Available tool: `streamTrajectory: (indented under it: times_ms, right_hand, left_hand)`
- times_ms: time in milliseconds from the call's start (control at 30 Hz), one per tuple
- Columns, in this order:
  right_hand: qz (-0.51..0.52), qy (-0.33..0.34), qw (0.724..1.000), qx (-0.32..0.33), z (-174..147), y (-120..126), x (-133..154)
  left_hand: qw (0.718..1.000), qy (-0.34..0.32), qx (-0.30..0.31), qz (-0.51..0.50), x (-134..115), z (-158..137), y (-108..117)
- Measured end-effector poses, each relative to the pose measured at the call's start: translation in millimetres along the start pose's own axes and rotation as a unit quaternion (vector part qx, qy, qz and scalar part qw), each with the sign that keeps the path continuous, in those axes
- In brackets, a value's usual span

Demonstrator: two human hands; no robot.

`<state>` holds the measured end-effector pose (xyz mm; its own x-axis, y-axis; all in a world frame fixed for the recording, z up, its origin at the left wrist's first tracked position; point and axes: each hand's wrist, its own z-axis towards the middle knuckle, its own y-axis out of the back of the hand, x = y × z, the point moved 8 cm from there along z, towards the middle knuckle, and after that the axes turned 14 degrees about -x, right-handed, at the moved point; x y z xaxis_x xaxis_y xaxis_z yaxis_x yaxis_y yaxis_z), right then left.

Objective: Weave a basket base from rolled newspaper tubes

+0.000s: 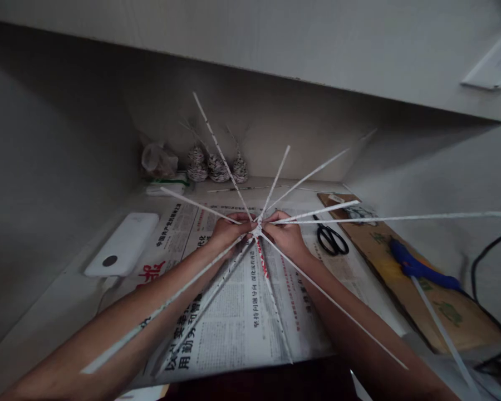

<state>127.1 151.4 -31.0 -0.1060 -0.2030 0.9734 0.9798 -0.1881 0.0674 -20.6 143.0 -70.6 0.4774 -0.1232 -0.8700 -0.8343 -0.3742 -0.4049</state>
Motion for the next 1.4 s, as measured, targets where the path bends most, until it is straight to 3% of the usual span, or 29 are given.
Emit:
streamTrajectory:
  times_ms: [267, 500, 700, 800, 1133, 1400]
  right_hand:
    - [-0.013, -0.028, 0.999, 0.032, -2.9, -4.9, -6.4]
    - [0.025, -0.083, 0.996, 0.016, -3.3, -7.0, -16.4]
    - [0.033, -0.018, 0.999, -0.02, -2.4, -3.0, -3.6]
    - [0.021, -0.016, 0.999, -0.035, -2.5, -1.9, -2.6]
    - [0.073, -0.128, 0.988, -0.047, -1.5, -1.8, -23.8]
    - [0.108, -0.205, 0.972, -0.028, -2.3, -7.8, -35.5]
  left_hand:
    - [0.999, 0.009, -0.024, 0.02, -2.1, -4.8, 1.9]
    - [0.999, -0.005, -0.004, 0.033, -4.1, -5.8, -0.6]
    - [0.998, -0.019, -0.005, 0.058, -4.2, -6.9, -1.5]
    - [0.999, -0.005, -0.009, 0.054, -1.6, -7.3, -1.7]
    - [0.999, 0.015, -0.011, 0.029, -1.5, -11.4, -3.6]
    - [0.997, -0.043, 0.002, 0.066, -3.2, -7.0, -3.8]
